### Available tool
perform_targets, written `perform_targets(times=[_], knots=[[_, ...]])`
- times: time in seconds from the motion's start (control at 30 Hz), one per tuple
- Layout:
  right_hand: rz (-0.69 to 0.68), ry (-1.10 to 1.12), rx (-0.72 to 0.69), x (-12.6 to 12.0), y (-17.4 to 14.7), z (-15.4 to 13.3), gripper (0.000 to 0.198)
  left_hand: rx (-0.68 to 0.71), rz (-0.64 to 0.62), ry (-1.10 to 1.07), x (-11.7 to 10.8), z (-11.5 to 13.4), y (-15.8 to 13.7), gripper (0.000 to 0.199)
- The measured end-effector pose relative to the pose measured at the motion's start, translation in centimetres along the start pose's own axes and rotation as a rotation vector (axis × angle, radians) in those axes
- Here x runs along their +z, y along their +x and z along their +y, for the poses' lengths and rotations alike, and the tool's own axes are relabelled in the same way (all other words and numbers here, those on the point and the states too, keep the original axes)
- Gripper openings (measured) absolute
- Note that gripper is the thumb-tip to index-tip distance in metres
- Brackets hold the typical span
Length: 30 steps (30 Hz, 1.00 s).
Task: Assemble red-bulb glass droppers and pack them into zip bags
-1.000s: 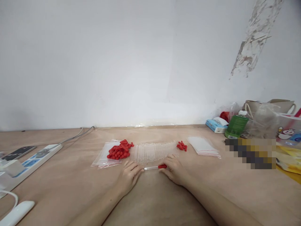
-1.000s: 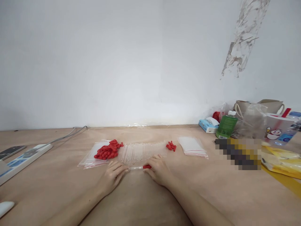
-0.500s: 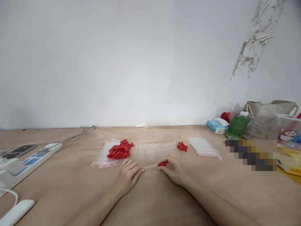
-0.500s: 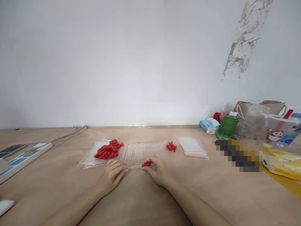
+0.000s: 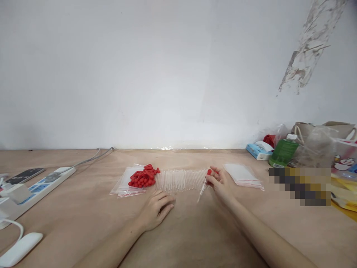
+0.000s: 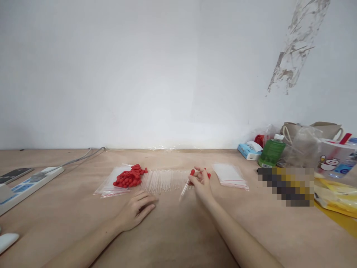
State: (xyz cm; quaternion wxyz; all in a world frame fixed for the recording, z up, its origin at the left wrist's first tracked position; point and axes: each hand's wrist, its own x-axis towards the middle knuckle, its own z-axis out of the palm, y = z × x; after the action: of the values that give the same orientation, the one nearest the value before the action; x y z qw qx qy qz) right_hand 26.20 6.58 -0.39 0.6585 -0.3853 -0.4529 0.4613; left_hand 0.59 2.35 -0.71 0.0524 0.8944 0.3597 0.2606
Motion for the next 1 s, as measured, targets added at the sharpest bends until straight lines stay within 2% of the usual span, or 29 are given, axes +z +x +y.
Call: perform_targets(times=[0.13,0.2,0.27,0.33,0.53,0.7,1.0], knots=[[0.118,-0.305,-0.014,-2.7,2.4,-0.6,0.039,0.001,-0.005,-0.013,0.0,-0.1,-0.1,0.023],[0.198,-0.563,-0.042,-4.6,3.9,-1.3,0.040,-0.003,-0.006,-0.018,0.0,0.0,-0.1,0.023],[0.264,-0.972,-0.068,-6.3,5.4,-1.9,0.039,-0.008,-0.016,-0.024,0.0,0.1,-0.1,0.022],[0.266,-1.088,-0.057,-7.5,6.6,-2.2,0.036,-0.007,-0.026,-0.031,0.0,0.1,0.0,0.022],[0.199,-1.263,-0.013,-7.9,8.1,-0.3,0.028,-0.007,-0.033,-0.054,0.2,0.0,0.0,0.022],[0.122,-1.328,0.009,-8.0,8.3,1.1,0.024,-0.009,-0.033,-0.065,0.2,0.0,0.0,0.023],[0.107,-1.396,-0.011,-8.7,8.2,-0.1,0.022,-0.007,-0.025,-0.064,0.0,0.2,0.0,0.023]])
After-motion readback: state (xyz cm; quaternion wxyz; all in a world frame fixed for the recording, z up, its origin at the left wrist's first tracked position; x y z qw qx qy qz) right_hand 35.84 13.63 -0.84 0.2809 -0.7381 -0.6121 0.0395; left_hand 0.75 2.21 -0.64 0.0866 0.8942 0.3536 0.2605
